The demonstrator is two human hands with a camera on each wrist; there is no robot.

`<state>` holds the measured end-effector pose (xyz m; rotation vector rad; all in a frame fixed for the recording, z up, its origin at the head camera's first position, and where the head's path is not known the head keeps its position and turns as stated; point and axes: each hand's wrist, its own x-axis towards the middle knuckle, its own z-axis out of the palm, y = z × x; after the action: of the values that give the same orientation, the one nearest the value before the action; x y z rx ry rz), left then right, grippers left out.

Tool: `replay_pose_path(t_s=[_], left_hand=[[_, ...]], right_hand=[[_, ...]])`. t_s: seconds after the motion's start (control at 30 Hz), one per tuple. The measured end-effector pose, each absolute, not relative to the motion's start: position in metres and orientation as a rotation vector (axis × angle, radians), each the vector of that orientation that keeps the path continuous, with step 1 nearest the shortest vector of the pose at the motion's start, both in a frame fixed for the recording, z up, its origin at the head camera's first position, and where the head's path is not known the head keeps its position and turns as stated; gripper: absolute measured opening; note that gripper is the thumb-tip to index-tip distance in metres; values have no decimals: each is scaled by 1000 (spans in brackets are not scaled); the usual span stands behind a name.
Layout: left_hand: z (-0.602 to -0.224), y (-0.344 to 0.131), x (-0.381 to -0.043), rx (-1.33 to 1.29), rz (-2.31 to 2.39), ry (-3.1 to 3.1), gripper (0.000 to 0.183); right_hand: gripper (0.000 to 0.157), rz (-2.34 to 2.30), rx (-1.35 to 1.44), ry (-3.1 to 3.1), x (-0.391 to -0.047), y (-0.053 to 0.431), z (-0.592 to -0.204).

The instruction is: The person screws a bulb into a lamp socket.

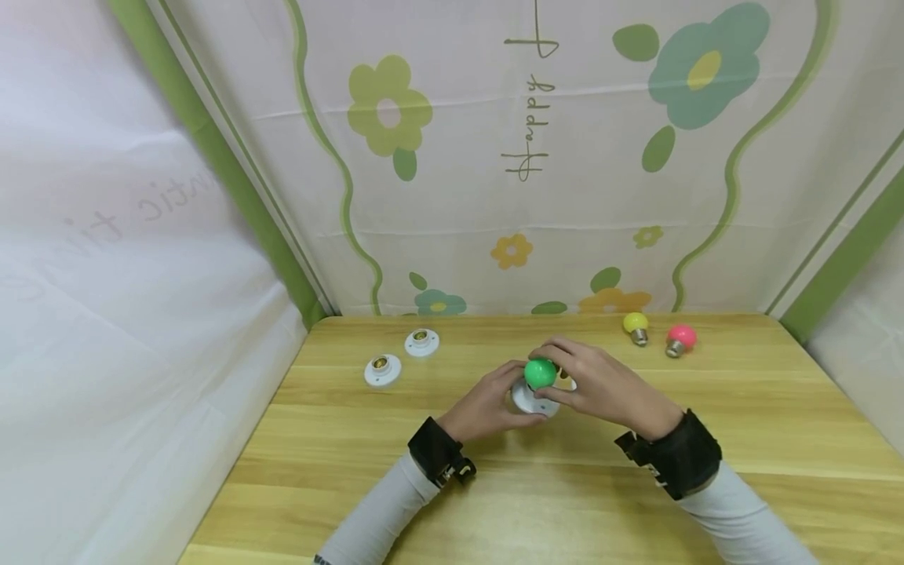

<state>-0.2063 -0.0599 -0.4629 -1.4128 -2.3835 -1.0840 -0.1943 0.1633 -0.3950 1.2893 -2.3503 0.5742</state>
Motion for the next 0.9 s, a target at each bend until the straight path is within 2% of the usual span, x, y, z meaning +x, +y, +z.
replay_pose_path(t_s=[0.23,0.47,0.9], left_hand=[[-464,-59,-209,-1441,-1066,-2367,71],[-464,-58,-210,-1461,-1094,-2364,83],[-464,-56,-208,-1444,-1087,-2360,84]], right_hand=[[49,605,1292,-2372,-193,162,-394],[47,569,1331,-2371,-192,163,-394],[50,553,1339,-2427,-189,166,-391]])
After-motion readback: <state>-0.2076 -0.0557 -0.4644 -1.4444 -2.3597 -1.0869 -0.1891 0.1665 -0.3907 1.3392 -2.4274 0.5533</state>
